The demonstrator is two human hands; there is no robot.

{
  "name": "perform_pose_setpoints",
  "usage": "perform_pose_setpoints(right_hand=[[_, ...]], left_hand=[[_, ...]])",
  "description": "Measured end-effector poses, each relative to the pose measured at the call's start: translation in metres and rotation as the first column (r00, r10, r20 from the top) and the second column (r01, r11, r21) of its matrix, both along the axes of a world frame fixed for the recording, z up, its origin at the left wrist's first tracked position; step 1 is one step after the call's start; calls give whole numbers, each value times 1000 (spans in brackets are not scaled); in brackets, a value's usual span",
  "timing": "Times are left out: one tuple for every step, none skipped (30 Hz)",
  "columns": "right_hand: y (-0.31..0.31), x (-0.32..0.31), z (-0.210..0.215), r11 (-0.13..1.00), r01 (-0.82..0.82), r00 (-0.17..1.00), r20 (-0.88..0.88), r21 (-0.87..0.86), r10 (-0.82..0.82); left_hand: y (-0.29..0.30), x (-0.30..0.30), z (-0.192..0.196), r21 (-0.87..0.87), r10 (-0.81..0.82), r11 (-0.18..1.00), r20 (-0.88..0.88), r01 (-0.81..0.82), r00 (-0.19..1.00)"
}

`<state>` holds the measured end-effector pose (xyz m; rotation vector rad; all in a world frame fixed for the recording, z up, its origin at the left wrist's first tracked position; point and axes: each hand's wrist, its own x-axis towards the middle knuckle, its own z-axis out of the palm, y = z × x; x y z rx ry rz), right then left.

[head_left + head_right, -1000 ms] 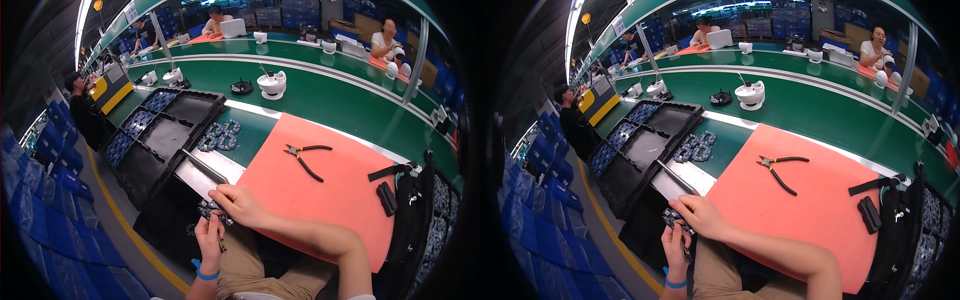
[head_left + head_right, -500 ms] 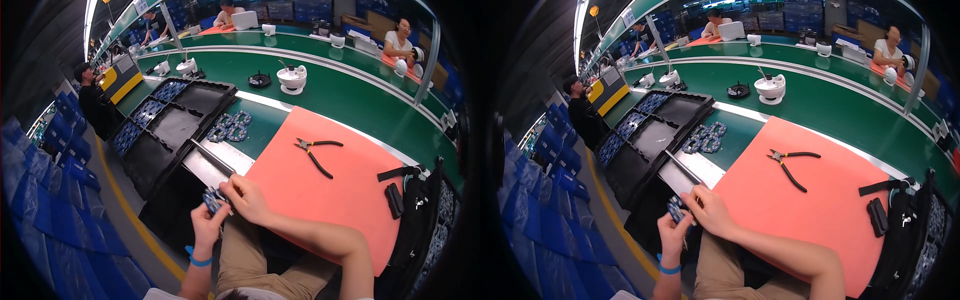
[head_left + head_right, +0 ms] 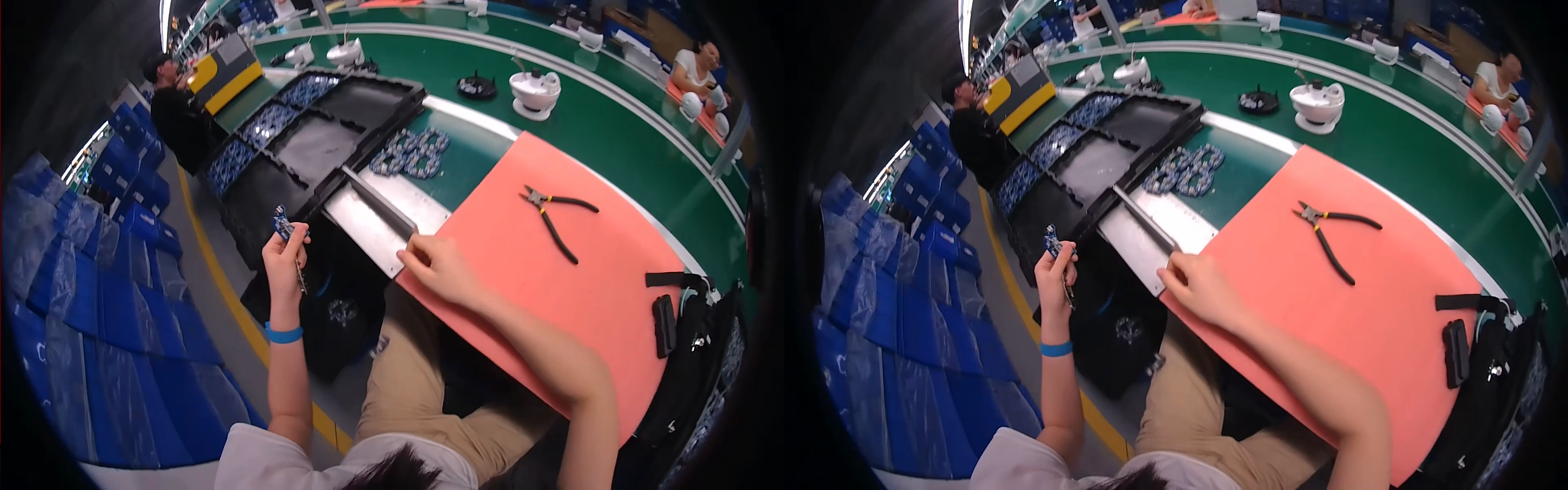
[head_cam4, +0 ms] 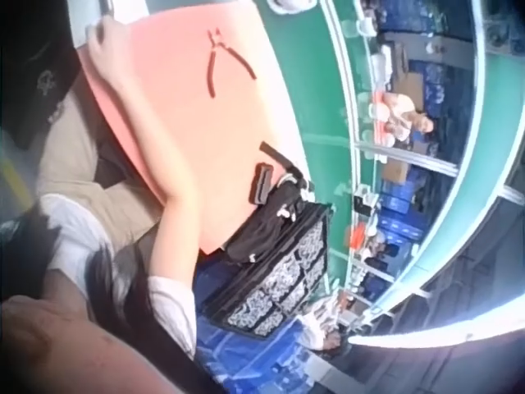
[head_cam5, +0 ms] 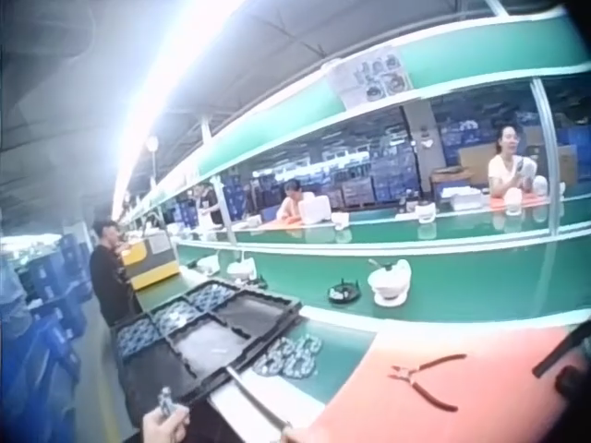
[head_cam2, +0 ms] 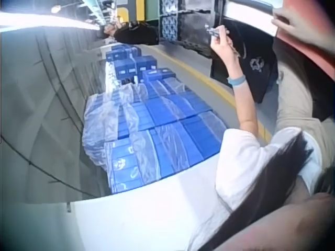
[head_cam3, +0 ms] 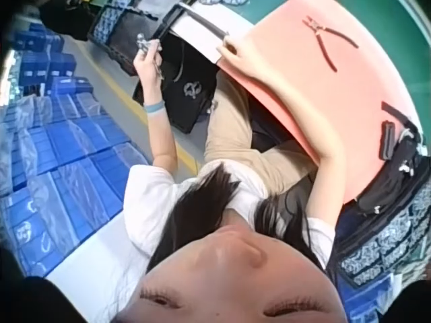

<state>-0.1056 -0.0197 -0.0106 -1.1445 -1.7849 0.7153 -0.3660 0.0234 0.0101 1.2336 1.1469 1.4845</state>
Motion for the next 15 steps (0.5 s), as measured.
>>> perform_pose_setpoints(right_hand=[[0, 1, 3, 1000, -22, 1000, -19, 13, 22], [-1, 0, 2, 1000, -23, 999, -36, 11, 23], [2, 1, -1, 999, -17, 999, -34, 30, 18], [1, 4, 1, 999, -23, 999, -33, 27, 24], [2, 3, 2, 999, -25, 999, -21, 44, 25], [1, 3, 3, 999, -38, 999, 3, 26, 38], [1, 2, 4, 999, -45, 998, 33, 12, 45], [1, 0, 3, 998, -60, 998, 9, 33, 60], [1, -2, 3, 998, -66, 998, 8, 24, 66], [0, -1, 1, 997, -72, 997, 42, 39, 70], [-1, -3, 1, 995, -84, 994, 74, 53, 80], [-2, -3, 1, 995, -92, 993, 76, 46, 88], [-4, -2, 3, 995, -86, 994, 70, 45, 83], [-4, -3, 0, 996, -87, 995, 60, 35, 85], [-6, -4, 1, 996, -89, 994, 67, 8, 88]], left_hand=[[-5, -3, -12, -17, 20, 1000, 52, -19, 998], [-14, -5, -22, -43, 42, 998, 103, -37, 994], [-23, -6, -27, -72, 23, 997, 118, -14, 993], [-29, -8, -44, -104, 11, 995, 183, 8, 983], [-36, -13, -60, -141, 15, 990, 161, 8, 987], [-47, -17, -76, -249, 29, 968, 47, -17, 998], [-52, -27, -105, -310, 56, 949, -28, -62, 998], [-59, -38, -133, -369, 109, 922, -49, -120, 993], [-65, -53, -164, -440, 190, 875, -72, -203, 979], [-71, -64, -185, -515, 245, 826, -35, -227, 969], [-76, -74, -208, -622, 337, 727, -45, -290, 941], [-81, -85, -235, -653, 345, 697, -56, -295, 937], [-88, -96, -268, -650, 322, 707, -57, -280, 945], [-95, -94, -280, -706, 321, 648, -88, -286, 943], [-101, -96, -297, -734, 270, 616, -143, -285, 952]])
